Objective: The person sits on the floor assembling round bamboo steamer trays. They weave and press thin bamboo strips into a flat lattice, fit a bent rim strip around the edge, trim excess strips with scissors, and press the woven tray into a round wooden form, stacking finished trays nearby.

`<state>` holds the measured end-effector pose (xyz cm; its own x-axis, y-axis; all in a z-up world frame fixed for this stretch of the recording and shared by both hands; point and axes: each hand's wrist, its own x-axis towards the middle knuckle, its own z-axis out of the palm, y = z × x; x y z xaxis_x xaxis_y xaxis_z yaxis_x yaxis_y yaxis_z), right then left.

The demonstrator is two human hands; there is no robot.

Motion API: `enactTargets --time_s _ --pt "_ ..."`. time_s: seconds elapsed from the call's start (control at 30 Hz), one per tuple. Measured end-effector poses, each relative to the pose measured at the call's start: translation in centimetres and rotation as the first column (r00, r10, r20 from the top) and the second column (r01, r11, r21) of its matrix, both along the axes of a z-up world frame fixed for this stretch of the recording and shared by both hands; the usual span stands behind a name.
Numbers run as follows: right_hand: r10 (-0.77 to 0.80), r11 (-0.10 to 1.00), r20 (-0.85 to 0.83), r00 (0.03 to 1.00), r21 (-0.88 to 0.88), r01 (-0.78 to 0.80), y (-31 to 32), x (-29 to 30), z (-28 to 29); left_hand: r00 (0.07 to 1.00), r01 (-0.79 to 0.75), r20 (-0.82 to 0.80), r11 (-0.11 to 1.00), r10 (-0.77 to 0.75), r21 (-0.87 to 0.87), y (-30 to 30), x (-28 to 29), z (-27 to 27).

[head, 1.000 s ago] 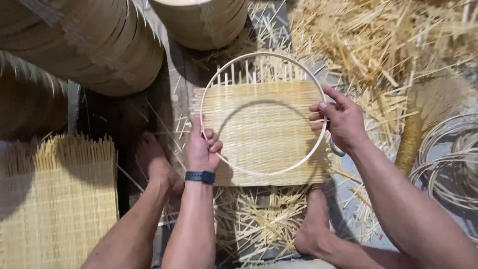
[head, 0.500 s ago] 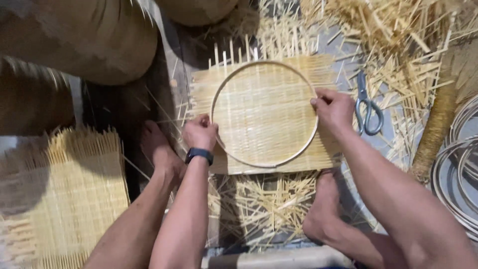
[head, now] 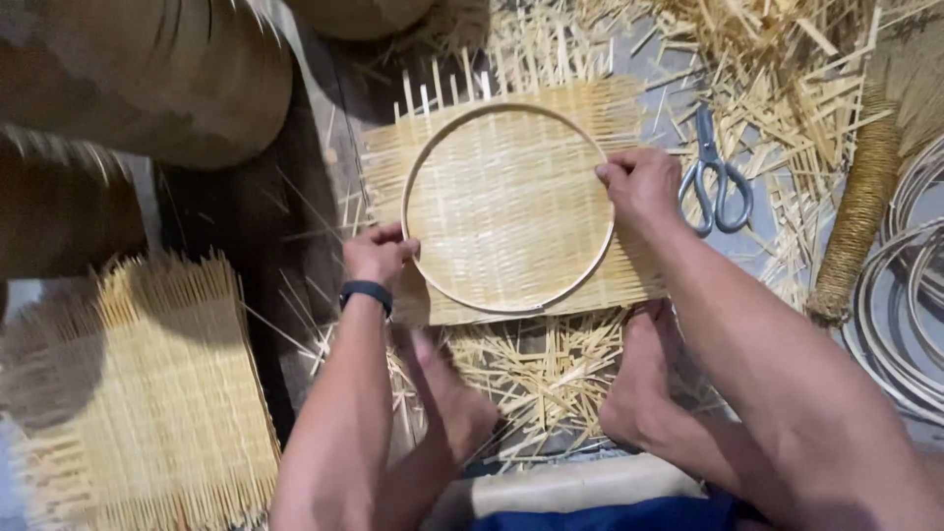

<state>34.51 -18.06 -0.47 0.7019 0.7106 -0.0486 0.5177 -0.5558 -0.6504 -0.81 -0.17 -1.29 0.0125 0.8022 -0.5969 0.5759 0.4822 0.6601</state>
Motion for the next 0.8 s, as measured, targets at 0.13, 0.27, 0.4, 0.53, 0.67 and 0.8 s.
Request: enactTargets --time_s 0.13,0.27,0.4,0.53,0.67,0.8 --pt "-0.059 0.997 -0.099 0.993 -0.062 0.053 0.3 0.4 0.5 0.999 0.037 0.035 0.999 -0.036 -0.026 0.6 0.1 0.3" --pt "-0.039 0.999 -0.063 0.997 -0.033 0.037 0.4 0.6 0.1 0.997 0.054 0.057 0.998 -0.053 -0.01 0.7 0.2 -0.3" --pt "-0.05 0.999 -0.02 0.999 -0.005 0.05 1.4 1.0 0.5 0.991 0.133 -0.049 0.985 -0.128 0.106 1.4 1.4 1.5" --pt "-0.081 0.995 0.021 0.997 0.052 0.08 2.0 -0.2 5.7 0.998 0.043 -0.063 0.885 -0.015 0.463 2.2 1.5 0.4" --pt "-0.193 0.955 -0.031 0.981 0.224 0.195 4.2 -2.6 11.1 0.874 -0.286 0.45 0.943 0.183 0.173 -2.4 4.2 15.0" --pt "-0.21 0.941 0.056 0.976 0.284 0.186 3.9 -8.0 13.8 0.201 -0.263 0.948 0.946 0.247 -0.191 -4.9 3.4 14.7"
